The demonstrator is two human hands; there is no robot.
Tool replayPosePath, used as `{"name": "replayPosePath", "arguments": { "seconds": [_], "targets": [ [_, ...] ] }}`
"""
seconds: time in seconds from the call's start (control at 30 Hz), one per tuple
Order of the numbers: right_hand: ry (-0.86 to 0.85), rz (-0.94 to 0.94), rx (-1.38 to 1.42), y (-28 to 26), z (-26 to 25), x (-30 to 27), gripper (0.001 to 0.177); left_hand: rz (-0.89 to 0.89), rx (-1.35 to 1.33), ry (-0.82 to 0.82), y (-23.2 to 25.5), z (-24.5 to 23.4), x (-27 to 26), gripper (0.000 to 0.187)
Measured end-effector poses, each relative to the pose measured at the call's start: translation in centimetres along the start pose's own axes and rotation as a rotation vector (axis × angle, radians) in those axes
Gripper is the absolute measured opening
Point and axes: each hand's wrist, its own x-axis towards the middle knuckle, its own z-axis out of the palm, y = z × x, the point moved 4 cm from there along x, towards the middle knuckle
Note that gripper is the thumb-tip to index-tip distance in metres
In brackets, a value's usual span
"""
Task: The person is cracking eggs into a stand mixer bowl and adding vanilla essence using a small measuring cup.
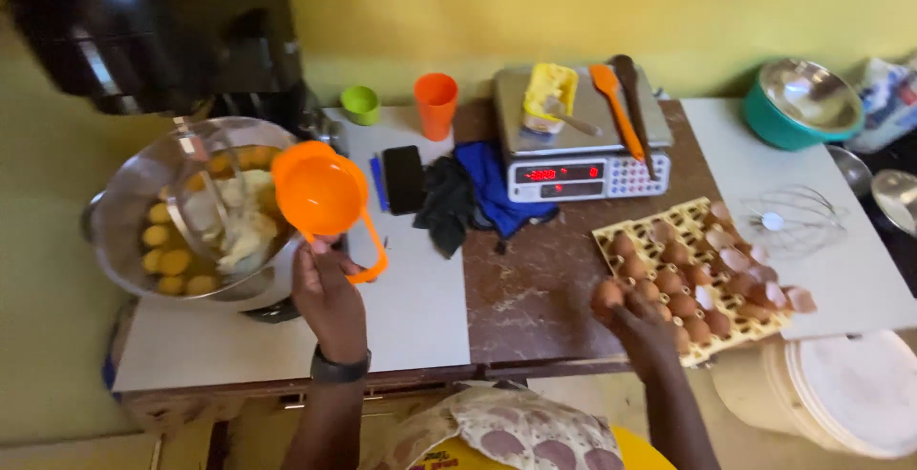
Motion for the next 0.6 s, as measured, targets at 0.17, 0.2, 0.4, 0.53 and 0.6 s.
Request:
{"name": "replayPosePath", "arguments": {
  "seconds": [0.17,0.2,0.4,0.53,0.6],
  "targets": [
    [0.017,0.080,0.635,9.3,9.5,6.8,0.064,-0.232,-0.147,-0.480,-9.4,6.7,-6.6,0.022],
    [0.038,0.062,0.436,9.7,10.7,7.2,0.066,-0.390,-0.084,-0.633,-10.1,8.0,-8.4,0.026],
    [0.474,-0.852,-0.112,3.5,9.0,2.8,0.067,-0.434,0.199,-0.938,-17.0,11.3,-12.3,0.050],
    [0.418,-1.030,-0.515,5.6,11.5,5.2,0.070,-0.487,0.179,-0.940,-17.6,11.2,-11.9,0.054],
    [0.215,-1.015,-0.573,5.5,12.0,5.5,0.071,-0.446,0.269,-0.917,-16.6,10.6,-11.2,0.068]
  ]
}}
